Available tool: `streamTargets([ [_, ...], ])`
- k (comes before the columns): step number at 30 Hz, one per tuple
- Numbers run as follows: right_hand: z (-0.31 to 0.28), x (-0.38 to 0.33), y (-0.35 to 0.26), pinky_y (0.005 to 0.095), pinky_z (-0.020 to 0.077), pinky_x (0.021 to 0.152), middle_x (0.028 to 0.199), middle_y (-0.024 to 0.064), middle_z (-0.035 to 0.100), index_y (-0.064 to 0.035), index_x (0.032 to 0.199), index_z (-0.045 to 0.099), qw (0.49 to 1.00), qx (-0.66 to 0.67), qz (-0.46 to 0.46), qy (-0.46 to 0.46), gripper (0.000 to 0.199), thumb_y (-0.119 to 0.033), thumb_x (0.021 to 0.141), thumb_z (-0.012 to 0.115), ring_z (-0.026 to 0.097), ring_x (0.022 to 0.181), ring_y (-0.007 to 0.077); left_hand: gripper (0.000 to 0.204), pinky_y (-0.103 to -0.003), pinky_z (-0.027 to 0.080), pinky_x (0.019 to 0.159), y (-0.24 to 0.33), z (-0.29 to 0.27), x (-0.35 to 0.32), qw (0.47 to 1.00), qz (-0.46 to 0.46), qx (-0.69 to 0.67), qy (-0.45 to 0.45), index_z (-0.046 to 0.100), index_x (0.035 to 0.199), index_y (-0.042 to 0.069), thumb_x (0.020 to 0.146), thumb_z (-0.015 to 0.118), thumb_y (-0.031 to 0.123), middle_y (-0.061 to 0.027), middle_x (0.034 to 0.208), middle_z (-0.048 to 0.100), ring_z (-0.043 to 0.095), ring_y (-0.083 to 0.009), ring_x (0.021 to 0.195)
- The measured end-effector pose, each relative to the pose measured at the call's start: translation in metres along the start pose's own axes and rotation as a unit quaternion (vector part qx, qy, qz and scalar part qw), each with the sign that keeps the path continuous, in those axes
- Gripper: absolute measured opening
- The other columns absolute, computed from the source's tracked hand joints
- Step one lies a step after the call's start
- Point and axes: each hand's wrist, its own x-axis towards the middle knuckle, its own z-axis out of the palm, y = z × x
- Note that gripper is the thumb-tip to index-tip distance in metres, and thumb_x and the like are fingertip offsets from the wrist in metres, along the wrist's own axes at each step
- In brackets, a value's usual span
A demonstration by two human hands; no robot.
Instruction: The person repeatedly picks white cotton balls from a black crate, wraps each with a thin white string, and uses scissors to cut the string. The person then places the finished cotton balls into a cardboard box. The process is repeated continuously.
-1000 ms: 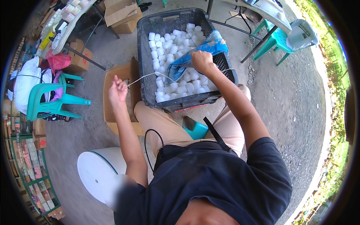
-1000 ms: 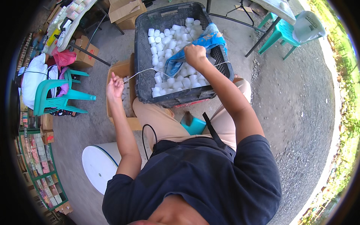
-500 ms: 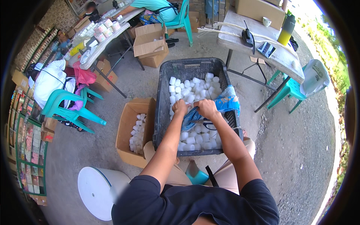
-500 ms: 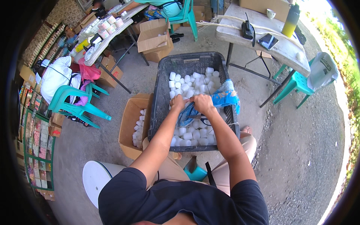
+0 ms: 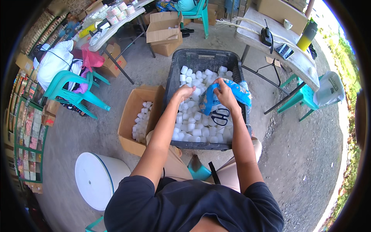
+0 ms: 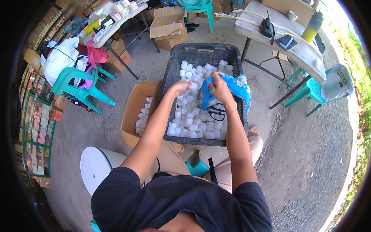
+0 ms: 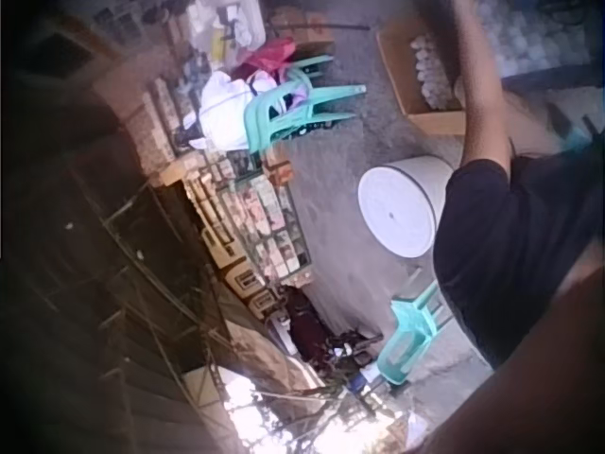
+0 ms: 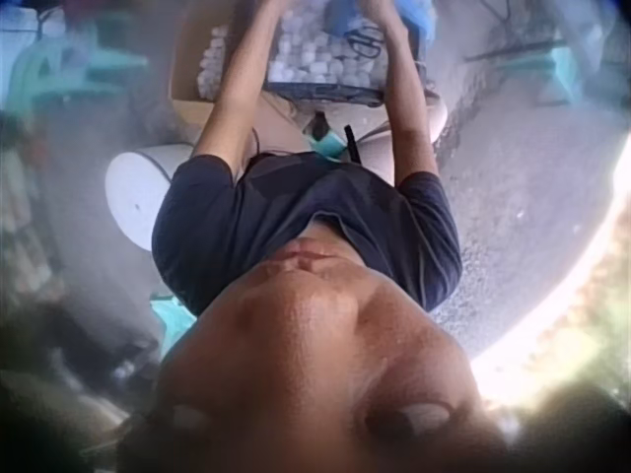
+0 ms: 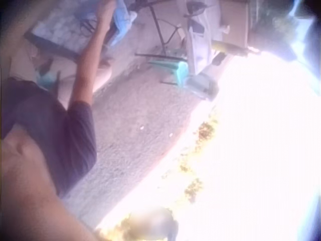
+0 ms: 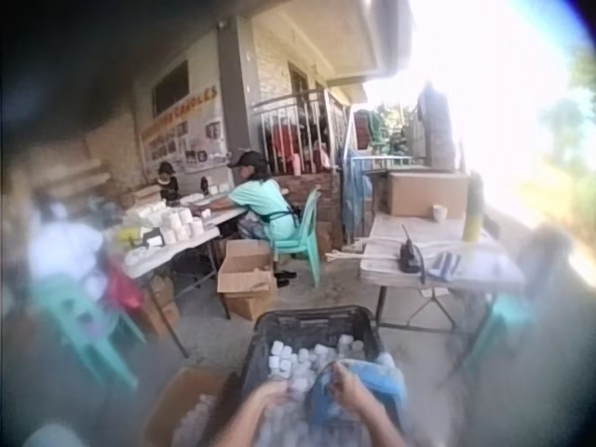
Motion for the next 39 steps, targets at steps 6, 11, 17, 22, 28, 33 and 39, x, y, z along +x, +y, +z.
streamTargets([
  [6, 0.008, -0.008, -0.012, 0.0277, 0.0503, 0.050, 0.077, 0.0107, 0.066, 0.0018, 0.093, 0.061, 0.974, 0.217, 0.060, -0.011, 0.008, 0.000, 0.086, 0.057, 0.065, 0.063, 0.0125, 0.046, -0.022, 0.018, 0.036, 0.028, 0.039, -0.077, 0.951, 0.108, -0.231, -0.176, 0.058, 0.084, 0.009, 0.099, 0.041, 0.049, 0.0030, 0.063, 0.048, 0.026, -0.0030, 0.042],
  [11, 0.024, -0.003, -0.013, 0.0324, 0.0461, 0.050, 0.060, 0.0102, 0.058, 0.0028, 0.084, 0.058, 0.986, 0.092, 0.069, 0.123, 0.008, -0.005, 0.085, 0.057, 0.060, 0.056, 0.0145, 0.041, -0.020, 0.020, 0.038, 0.016, 0.055, -0.093, 0.937, 0.197, -0.248, -0.148, 0.058, 0.088, 0.016, 0.100, 0.037, 0.050, 0.0076, 0.059, 0.043, 0.031, -0.0019, 0.044],
  [17, 0.012, 0.004, 0.014, 0.0250, 0.0527, 0.057, 0.084, 0.0045, 0.061, -0.0071, 0.112, 0.053, 0.821, 0.558, 0.080, 0.089, 0.026, -0.001, 0.087, 0.057, 0.063, 0.064, 0.0137, 0.050, -0.018, 0.024, 0.040, 0.026, 0.054, -0.088, 0.825, 0.250, -0.399, -0.314, 0.056, 0.113, 0.006, 0.097, 0.042, 0.052, 0.0052, 0.067, 0.047, 0.032, -0.0029, 0.043],
  [22, -0.007, -0.006, -0.023, 0.0182, 0.0478, 0.061, 0.091, -0.0012, 0.059, -0.0060, 0.137, 0.043, 0.890, 0.453, 0.024, -0.044, 0.061, -0.006, 0.082, 0.070, 0.056, 0.076, 0.0028, 0.054, -0.019, 0.027, 0.041, 0.026, 0.050, -0.087, 0.783, 0.209, -0.448, -0.377, 0.053, 0.120, 0.005, 0.098, 0.039, 0.052, -0.0019, 0.091, 0.060, 0.035, -0.0039, 0.046],
  [28, 0.009, -0.002, -0.013, 0.0274, 0.0430, 0.064, 0.082, 0.0003, 0.059, -0.0012, 0.112, 0.059, 0.975, 0.211, 0.007, 0.064, 0.033, -0.029, 0.094, 0.058, 0.051, 0.072, 0.0098, 0.034, -0.026, 0.044, 0.062, 0.027, 0.063, -0.085, 0.942, 0.278, -0.180, 0.052, 0.062, 0.101, 0.002, 0.092, 0.062, 0.035, 0.0003, 0.083, 0.059, 0.052, -0.0077, 0.071],
  [33, 0.019, 0.001, 0.007, 0.0242, 0.0393, 0.050, 0.072, 0.0004, 0.059, -0.0004, 0.093, 0.060, 0.906, 0.397, 0.113, 0.090, 0.034, -0.030, 0.101, 0.044, 0.050, 0.059, 0.0069, 0.045, -0.029, 0.046, 0.079, 0.043, 0.068, -0.105, 0.863, 0.474, -0.016, 0.172, 0.062, 0.117, 0.006, 0.076, 0.077, 0.016, -0.0060, 0.102, 0.060, 0.057, -0.0172, 0.092],
  [39, 0.009, -0.001, 0.010, 0.0231, 0.0465, 0.045, 0.079, 0.0054, 0.064, -0.0003, 0.101, 0.059, 0.844, 0.509, 0.165, 0.042, 0.041, -0.040, 0.099, 0.047, 0.059, 0.057, 0.0096, 0.043, -0.025, 0.047, 0.076, 0.051, 0.068, -0.109, 0.832, 0.540, -0.077, 0.097, 0.061, 0.118, 0.006, 0.077, 0.074, 0.008, -0.0052, 0.113, 0.059, 0.057, -0.0144, 0.101],
])
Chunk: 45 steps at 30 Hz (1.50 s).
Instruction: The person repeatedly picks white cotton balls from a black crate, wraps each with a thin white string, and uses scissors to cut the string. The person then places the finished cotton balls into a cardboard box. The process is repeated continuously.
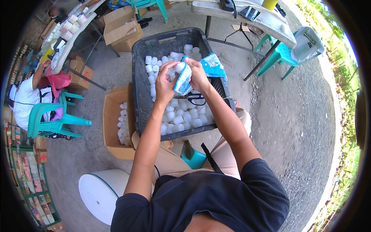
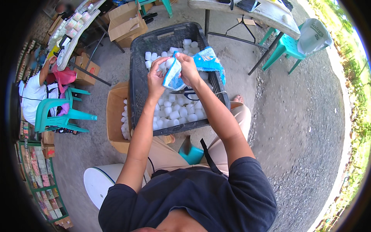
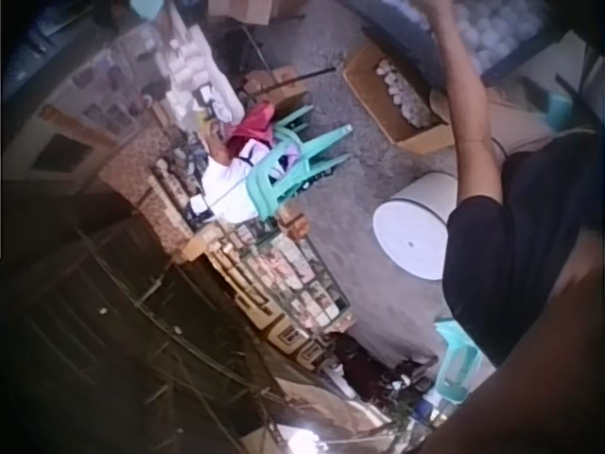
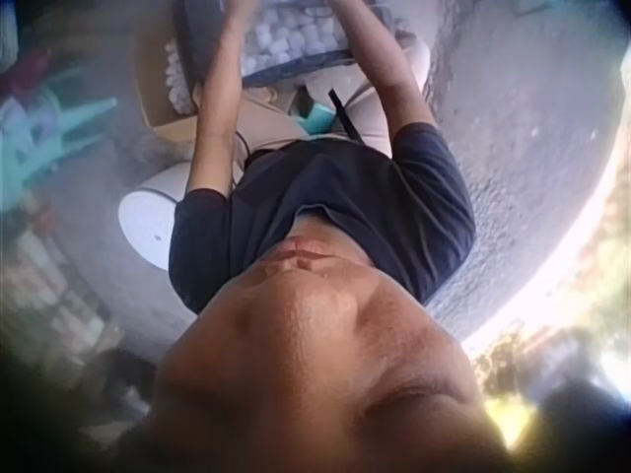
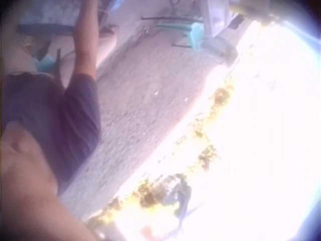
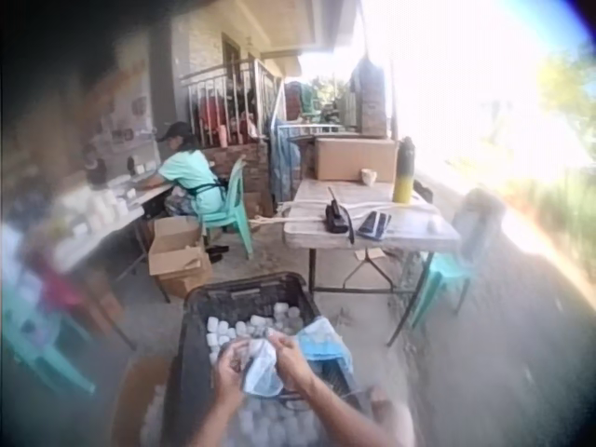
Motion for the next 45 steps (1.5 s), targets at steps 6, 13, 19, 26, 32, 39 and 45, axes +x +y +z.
streamTargets([
  [6, 0.026, -0.008, -0.006, 0.0254, 0.0412, 0.045, 0.067, 0.0018, 0.055, -0.0019, 0.090, 0.058, 0.921, -0.329, -0.207, 0.002, 0.035, -0.034, 0.099, 0.049, 0.049, 0.051, 0.0087, 0.030, -0.021, 0.044, 0.060, -0.015, -0.007, -0.005, 0.991, -0.115, -0.030, 0.067, 0.060, 0.102, 0.001, 0.076, 0.074, 0.004, -0.0039, 0.102, 0.062, 0.056, -0.0064, 0.083],
  [13, 0.010, -0.004, -0.009, 0.0304, 0.0508, 0.044, 0.075, 0.0063, 0.061, 0.0016, 0.097, 0.059, 0.991, -0.135, 0.013, 0.014, 0.035, -0.031, 0.100, 0.046, 0.059, 0.057, 0.0137, 0.041, -0.023, 0.051, 0.072, 0.002, -0.008, -0.001, 0.996, -0.049, -0.021, -0.069, 0.058, 0.119, 0.003, 0.079, 0.066, -0.004, -0.0054, 0.112, 0.056, 0.059, -0.0118, 0.099],
  [19, -0.004, -0.006, -0.029, 0.0370, 0.0603, 0.058, 0.087, 0.0087, 0.063, 0.0036, 0.108, 0.057, 0.985, -0.067, 0.144, -0.061, 0.031, -0.025, 0.099, 0.049, 0.065, 0.076, 0.0193, 0.034, -0.024, 0.052, 0.074, -0.004, -0.016, 0.001, 0.984, -0.086, -0.092, -0.128, 0.054, 0.117, 0.002, 0.084, 0.064, 0.002, -0.0064, 0.113, 0.057, 0.058, -0.0142, 0.101],
  [26, 0.002, -0.011, -0.039, 0.0214, 0.0487, 0.068, 0.094, -0.0006, 0.062, -0.0046, 0.128, 0.054, 0.977, -0.171, -0.060, -0.108, 0.036, -0.025, 0.099, 0.051, 0.057, 0.082, 0.0049, 0.034, -0.018, 0.021, 0.038, -0.011, -0.030, 0.000, 0.922, -0.264, -0.280, 0.034, 0.050, 0.116, 0.008, 0.093, 0.061, 0.031, 0.0032, 0.082, 0.055, 0.031, 0.0004, 0.045],
  [32, 0.017, -0.008, -0.010, 0.0361, 0.0500, 0.070, 0.092, 0.0201, 0.067, 0.0002, 0.117, 0.056, 0.855, -0.491, -0.165, -0.001, 0.034, -0.021, 0.091, 0.062, 0.062, 0.074, 0.0361, 0.028, -0.020, 0.022, 0.037, -0.015, -0.019, -0.006, 0.868, -0.406, -0.278, -0.067, 0.057, 0.099, 0.014, 0.096, 0.051, 0.042, 0.0051, 0.068, 0.050, 0.030, -0.0029, 0.040],
  [39, -0.001, -0.007, 0.012, 0.0424, 0.0519, 0.075, 0.082, 0.0239, 0.066, 0.0021, 0.125, 0.049, 0.733, -0.678, -0.052, 0.022, 0.051, -0.037, 0.094, 0.057, 0.068, 0.085, 0.0337, 0.053, -0.029, 0.028, 0.048, -0.033, -0.039, -0.001, 0.726, -0.367, -0.580, 0.038, 0.055, 0.099, 0.003, 0.099, 0.029, 0.049, -0.0031, 0.064, 0.043, 0.034, -0.0145, 0.050],
  [45, 0.052, -0.016, 0.031, 0.0482, 0.0485, 0.079, 0.086, 0.0308, 0.064, 0.0024, 0.128, 0.040, 0.898, -0.427, -0.099, -0.042, 0.048, -0.023, 0.092, 0.057, 0.063, 0.088, 0.0448, 0.056, -0.029, 0.032, 0.051, -0.032, -0.036, -0.001, 0.710, -0.336, -0.596, 0.163, 0.052, 0.093, 0.001, 0.098, 0.029, 0.052, -0.0022, 0.062, 0.036, 0.035, -0.0165, 0.060],
])
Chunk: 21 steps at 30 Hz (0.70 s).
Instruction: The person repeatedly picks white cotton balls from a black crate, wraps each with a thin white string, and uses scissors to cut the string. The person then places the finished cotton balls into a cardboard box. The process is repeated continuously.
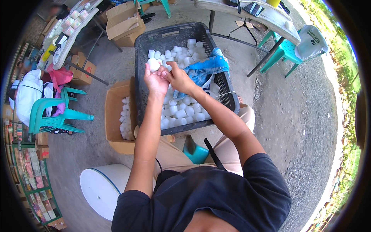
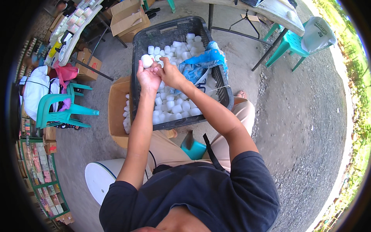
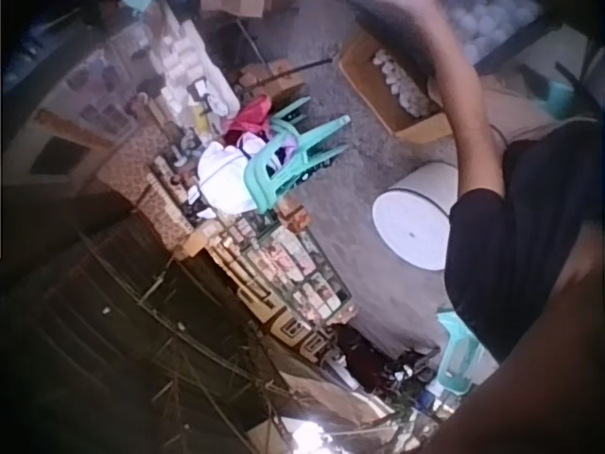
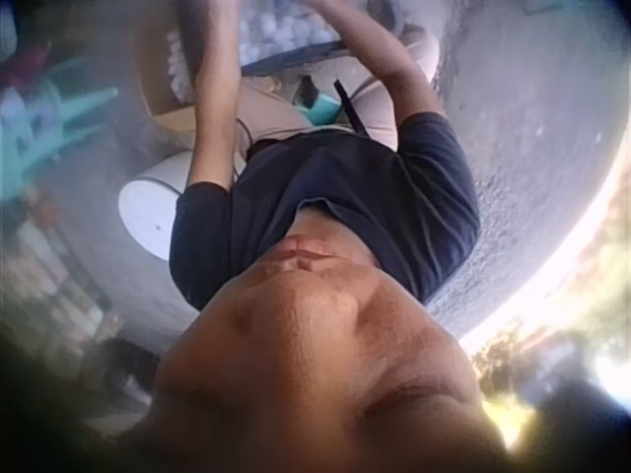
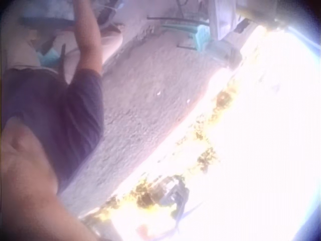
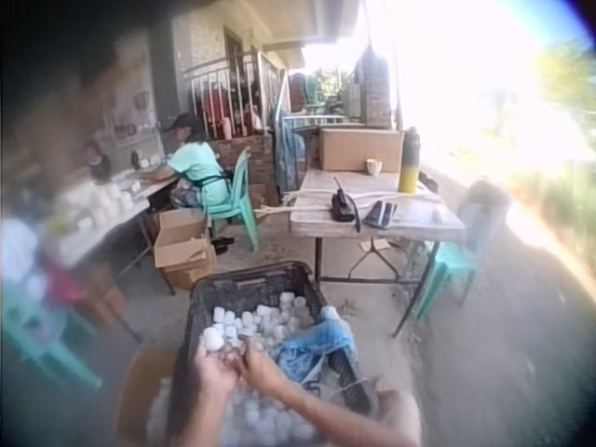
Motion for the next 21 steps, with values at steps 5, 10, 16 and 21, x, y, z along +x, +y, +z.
streamTargets([
  [5, 0.003, -0.008, -0.014, 0.0491, 0.0500, 0.068, 0.072, 0.0248, 0.064, -0.0004, 0.112, 0.051, 0.979, -0.193, -0.064, 0.028, 0.032, -0.016, 0.086, 0.059, 0.064, 0.072, 0.0421, 0.057, -0.029, 0.027, 0.049, 0.013, -0.001, -0.007, 0.996, 0.092, 0.016, -0.008, 0.050, 0.087, 0.003, 0.097, 0.028, 0.055, -0.0003, 0.056, 0.032, 0.030, -0.0146, 0.052],
  [10, -0.013, -0.010, -0.023, 0.0443, 0.0493, 0.061, 0.071, 0.0182, 0.065, -0.0014, 0.086, 0.061, 0.963, -0.244, -0.118, -0.010, 0.010, -0.010, 0.083, 0.061, 0.065, 0.067, 0.0358, 0.055, -0.030, 0.028, 0.052, 0.030, -0.008, -0.007, 0.997, 0.056, -0.043, -0.020, 0.047, 0.089, 0.004, 0.097, 0.030, 0.056, -0.0017, 0.059, 0.035, 0.031, -0.0146, 0.051],
  [16, -0.037, -0.002, -0.028, 0.0276, 0.0404, 0.051, 0.063, 0.0052, 0.059, 0.0008, 0.088, 0.065, 0.993, -0.028, -0.093, 0.074, 0.013, -0.012, 0.084, 0.066, 0.048, 0.055, 0.0081, 0.053, -0.036, 0.041, 0.072, 0.029, 0.012, -0.011, 0.995, -0.041, -0.085, 0.029, 0.052, 0.106, 0.002, 0.093, 0.049, 0.052, -0.0075, 0.089, 0.054, 0.050, -0.0196, 0.078],
  [21, -0.032, -0.003, -0.035, 0.0273, 0.0343, 0.047, 0.057, 0.0025, 0.049, -0.0002, 0.084, 0.065, 0.982, -0.040, -0.079, 0.164, 0.013, -0.012, 0.081, 0.069, 0.041, 0.051, 0.0079, 0.054, -0.042, 0.044, 0.088, 0.021, 0.006, -0.009, 0.995, -0.091, -0.028, -0.002, 0.050, 0.120, 0.003, 0.089, 0.061, 0.046, -0.0094, 0.106, 0.058, 0.055, -0.0225, 0.094],
])
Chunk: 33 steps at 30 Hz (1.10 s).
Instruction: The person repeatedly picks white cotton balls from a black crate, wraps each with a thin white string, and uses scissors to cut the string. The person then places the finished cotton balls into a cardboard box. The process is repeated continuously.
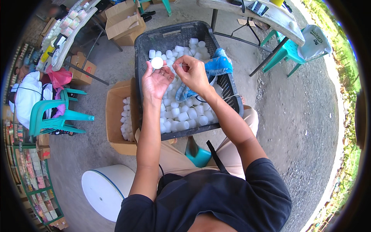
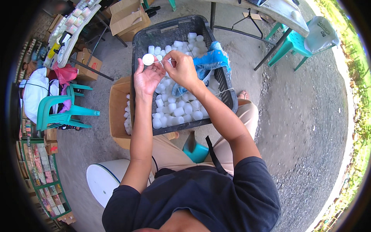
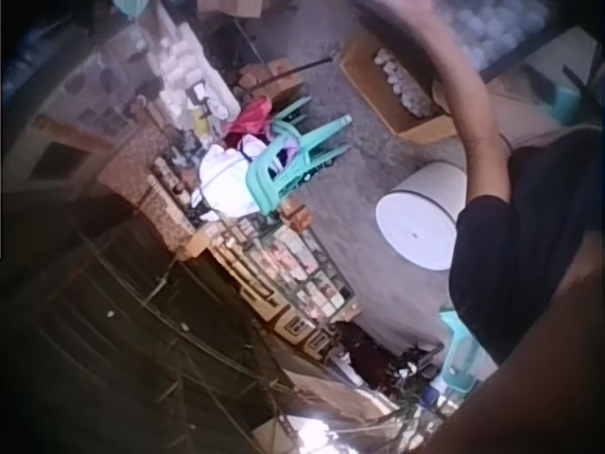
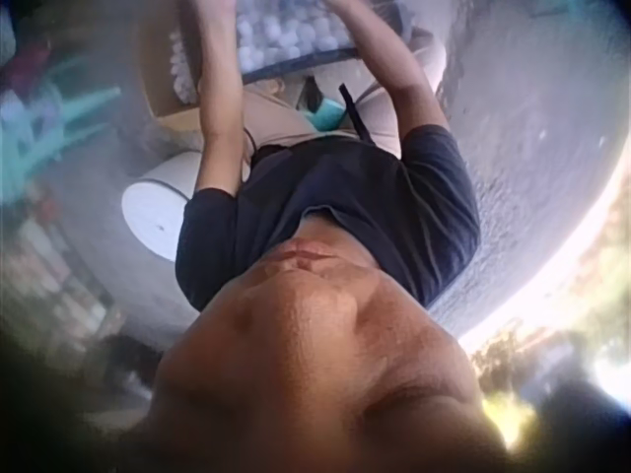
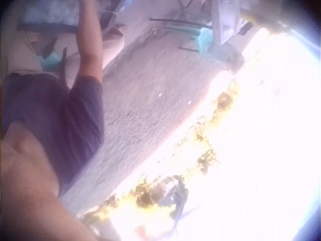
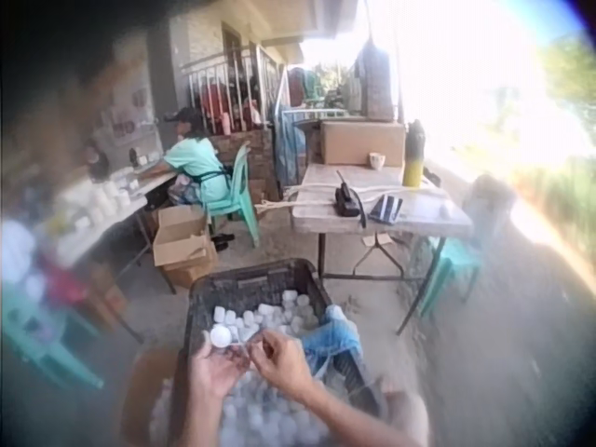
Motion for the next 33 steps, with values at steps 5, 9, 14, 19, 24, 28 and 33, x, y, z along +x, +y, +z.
streamTargets([
  [5, -0.003, 0.001, 0.002, 0.0266, 0.0333, 0.046, 0.056, 0.0016, 0.046, -0.0013, 0.080, 0.064, 0.998, -0.009, -0.036, 0.058, 0.012, -0.011, 0.079, 0.070, 0.039, 0.051, 0.0077, 0.051, -0.042, 0.045, 0.088, -0.004, -0.003, 0.006, 0.998, 0.018, 0.058, 0.013, 0.053, 0.117, 0.004, 0.088, 0.061, 0.045, -0.0097, 0.105, 0.059, 0.056, -0.0221, 0.095],
  [9, -0.003, 0.002, 0.005, 0.0266, 0.0335, 0.046, 0.057, 0.0022, 0.047, -0.0018, 0.080, 0.064, 0.996, -0.026, -0.046, 0.070, 0.010, -0.010, 0.078, 0.070, 0.039, 0.051, 0.0083, 0.047, -0.042, 0.045, 0.087, -0.007, 0.000, 0.004, 0.995, 0.035, 0.091, 0.021, 0.055, 0.114, 0.005, 0.089, 0.061, 0.044, -0.0093, 0.104, 0.059, 0.056, -0.0211, 0.093],
  [14, -0.003, 0.003, 0.009, 0.0275, 0.0349, 0.046, 0.058, 0.0042, 0.048, -0.0022, 0.080, 0.064, 0.994, -0.041, -0.058, 0.083, 0.009, -0.009, 0.077, 0.069, 0.040, 0.050, 0.0102, 0.044, -0.040, 0.043, 0.082, -0.012, 0.007, 0.002, 0.990, 0.047, 0.127, 0.037, 0.057, 0.111, 0.010, 0.087, 0.063, 0.046, -0.0053, 0.100, 0.059, 0.057, -0.0158, 0.088],
  [19, -0.004, 0.003, 0.009, 0.0294, 0.0362, 0.046, 0.058, 0.0062, 0.049, -0.0032, 0.080, 0.063, 0.992, -0.057, -0.081, 0.084, 0.009, -0.009, 0.076, 0.069, 0.043, 0.049, 0.0130, 0.048, -0.039, 0.045, 0.083, -0.011, 0.006, 0.001, 0.990, 0.056, 0.125, 0.038, 0.055, 0.113, 0.006, 0.086, 0.065, 0.045, -0.0071, 0.100, 0.059, 0.057, -0.0168, 0.089],
  [24, -0.004, 0.002, 0.008, 0.0309, 0.0378, 0.047, 0.061, 0.0069, 0.050, -0.0039, 0.080, 0.063, 0.991, -0.067, -0.095, 0.073, 0.008, -0.008, 0.075, 0.068, 0.046, 0.049, 0.0157, 0.046, -0.039, 0.045, 0.085, -0.013, 0.006, 0.002, 0.985, 0.066, 0.152, 0.041, 0.054, 0.115, 0.008, 0.087, 0.065, 0.042, -0.0069, 0.103, 0.059, 0.057, -0.0166, 0.091],
  [28, 0.003, 0.001, 0.013, 0.0333, 0.0424, 0.052, 0.069, 0.0091, 0.053, -0.0021, 0.082, 0.064, 0.988, -0.055, -0.131, 0.068, 0.008, -0.004, 0.076, 0.068, 0.053, 0.058, 0.0202, 0.033, -0.038, 0.045, 0.087, -0.020, 0.008, 0.004, 0.976, 0.076, 0.202, 0.000, 0.056, 0.112, 0.013, 0.089, 0.065, 0.036, -0.0050, 0.106, 0.060, 0.057, -0.0161, 0.098],
  [33, 0.003, 0.002, 0.016, 0.0397, 0.0489, 0.063, 0.079, 0.0150, 0.057, -0.0018, 0.084, 0.063, 0.990, -0.065, -0.115, 0.053, 0.009, 0.001, 0.075, 0.065, 0.061, 0.072, 0.0316, 0.035, -0.042, 0.045, 0.094, -0.025, 0.018, -0.001, 0.956, 0.158, 0.247, -0.019, 0.049, 0.120, 0.011, 0.092, 0.063, 0.026, -0.0068, 0.112, 0.058, 0.057, -0.0198, 0.104],
])
